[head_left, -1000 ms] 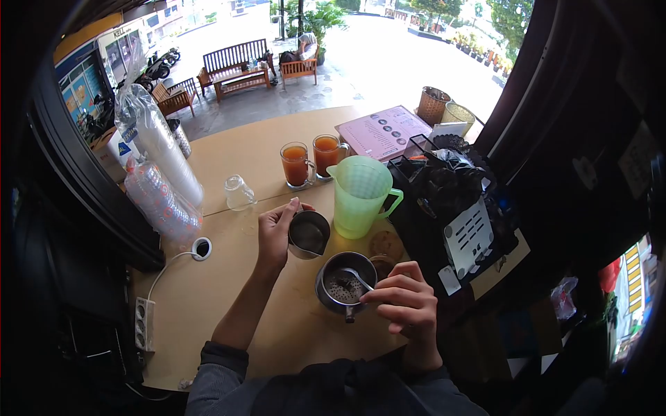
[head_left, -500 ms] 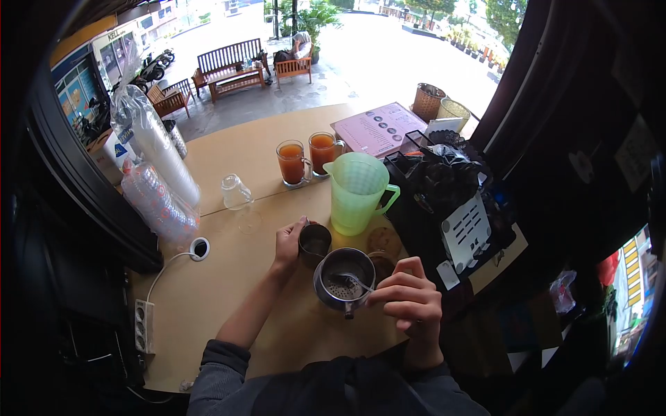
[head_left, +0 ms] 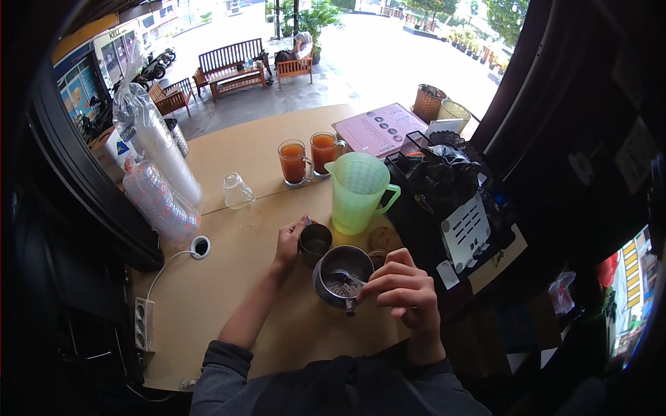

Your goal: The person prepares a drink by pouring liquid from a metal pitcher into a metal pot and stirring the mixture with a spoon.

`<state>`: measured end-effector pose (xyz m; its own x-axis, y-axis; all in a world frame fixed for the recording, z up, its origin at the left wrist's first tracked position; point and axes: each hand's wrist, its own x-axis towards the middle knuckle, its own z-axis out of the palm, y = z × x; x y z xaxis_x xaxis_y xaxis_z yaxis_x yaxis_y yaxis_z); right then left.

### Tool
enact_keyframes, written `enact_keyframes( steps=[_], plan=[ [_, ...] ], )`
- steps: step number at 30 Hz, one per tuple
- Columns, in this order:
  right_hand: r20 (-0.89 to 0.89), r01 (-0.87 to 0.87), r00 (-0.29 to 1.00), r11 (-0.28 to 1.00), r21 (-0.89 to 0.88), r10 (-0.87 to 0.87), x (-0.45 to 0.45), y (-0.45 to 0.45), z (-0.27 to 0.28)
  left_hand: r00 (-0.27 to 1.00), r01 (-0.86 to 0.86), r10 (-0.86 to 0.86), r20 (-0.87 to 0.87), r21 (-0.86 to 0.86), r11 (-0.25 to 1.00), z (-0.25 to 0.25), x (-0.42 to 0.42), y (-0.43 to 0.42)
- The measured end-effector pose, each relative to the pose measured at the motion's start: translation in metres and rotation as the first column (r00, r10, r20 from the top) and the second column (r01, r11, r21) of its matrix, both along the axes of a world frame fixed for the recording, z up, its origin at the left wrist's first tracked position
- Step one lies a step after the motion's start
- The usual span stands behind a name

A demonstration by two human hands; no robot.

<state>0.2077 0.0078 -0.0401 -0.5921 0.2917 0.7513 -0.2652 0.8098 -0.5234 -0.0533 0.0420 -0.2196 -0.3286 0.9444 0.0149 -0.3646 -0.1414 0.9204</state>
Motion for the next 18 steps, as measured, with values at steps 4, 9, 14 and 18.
enact_keyframes(
  steps=[4, 9, 14, 18],
  plan=[
    [0.019, 0.002, 1.0, 1.0, -0.025, -0.001, 0.002, 0.014, -0.001, 1.0, 0.026, -0.026, -0.01, 0.003, 1.0, 0.001, 0.001, -0.002],
    [-0.073, -0.119, 0.992, 0.972, -0.201, 0.106, 0.01, 0.016, -0.003, 0.999, 0.009, -0.01, -0.052, -0.002, 1.0, 0.003, 0.001, -0.004],
    [-0.115, -0.018, 0.993, 0.99, -0.141, 0.001, 0.011, 0.013, -0.006, 0.998, 0.006, -0.005, -0.066, 0.012, 1.0, -0.001, 0.0, -0.002],
    [-0.114, 0.008, 0.993, 0.992, -0.126, -0.023, 0.009, 0.01, -0.004, 0.998, 0.003, -0.003, -0.07, -0.006, 1.0, 0.001, 0.001, -0.003]
  ],
)
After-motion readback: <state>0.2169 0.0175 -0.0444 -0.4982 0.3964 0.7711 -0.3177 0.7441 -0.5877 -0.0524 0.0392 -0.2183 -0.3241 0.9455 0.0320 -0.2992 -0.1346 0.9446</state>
